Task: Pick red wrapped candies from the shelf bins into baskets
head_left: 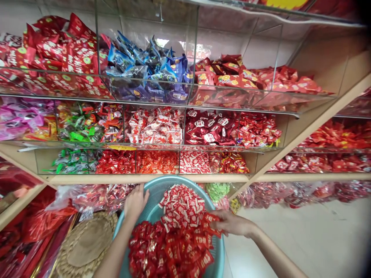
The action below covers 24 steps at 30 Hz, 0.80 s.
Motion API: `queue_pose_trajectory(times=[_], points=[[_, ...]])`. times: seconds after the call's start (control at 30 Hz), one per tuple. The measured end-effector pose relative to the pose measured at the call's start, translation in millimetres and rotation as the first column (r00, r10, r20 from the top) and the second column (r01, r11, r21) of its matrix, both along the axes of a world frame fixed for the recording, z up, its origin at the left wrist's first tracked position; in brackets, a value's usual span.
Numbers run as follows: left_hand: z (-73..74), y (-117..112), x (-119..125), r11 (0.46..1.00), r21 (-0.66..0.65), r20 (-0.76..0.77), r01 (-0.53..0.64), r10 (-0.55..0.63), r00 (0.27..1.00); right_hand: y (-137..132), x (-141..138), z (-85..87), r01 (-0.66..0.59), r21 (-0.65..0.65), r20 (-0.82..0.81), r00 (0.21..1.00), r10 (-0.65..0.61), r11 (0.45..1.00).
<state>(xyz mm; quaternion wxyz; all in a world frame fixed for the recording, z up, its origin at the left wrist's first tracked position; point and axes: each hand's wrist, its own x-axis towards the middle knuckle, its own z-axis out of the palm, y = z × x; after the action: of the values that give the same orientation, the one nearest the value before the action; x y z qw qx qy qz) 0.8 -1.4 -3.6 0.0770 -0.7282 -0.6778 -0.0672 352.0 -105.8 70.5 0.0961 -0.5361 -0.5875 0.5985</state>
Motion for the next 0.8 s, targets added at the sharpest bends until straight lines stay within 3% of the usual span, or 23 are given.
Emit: queue_pose_trajectory(times=[0.27, 0.53, 0.8], points=[[-2.1, 0, -2, 1.0, 0.007, 0.006, 0.005, -0.005, 1.0, -3, -8, -9.6, -0.14, 0.007, 0.074, 0.987, 0.139, 0.99], [-4.6, 1, -4, 1.0, 0.019, -0.001, 0.009, -0.009, 1.0, 1, -17, -2.0, -0.206, 0.257, 0.178, 0.97, 0.164, 0.944], [-7.8, 1, -5, 1.0, 0.027, 0.022, 0.005, -0.005, 1.0, -1, -17, -11.5, -0.146, 0.18, 0.201, 0.974, 0.109, 0.973]])
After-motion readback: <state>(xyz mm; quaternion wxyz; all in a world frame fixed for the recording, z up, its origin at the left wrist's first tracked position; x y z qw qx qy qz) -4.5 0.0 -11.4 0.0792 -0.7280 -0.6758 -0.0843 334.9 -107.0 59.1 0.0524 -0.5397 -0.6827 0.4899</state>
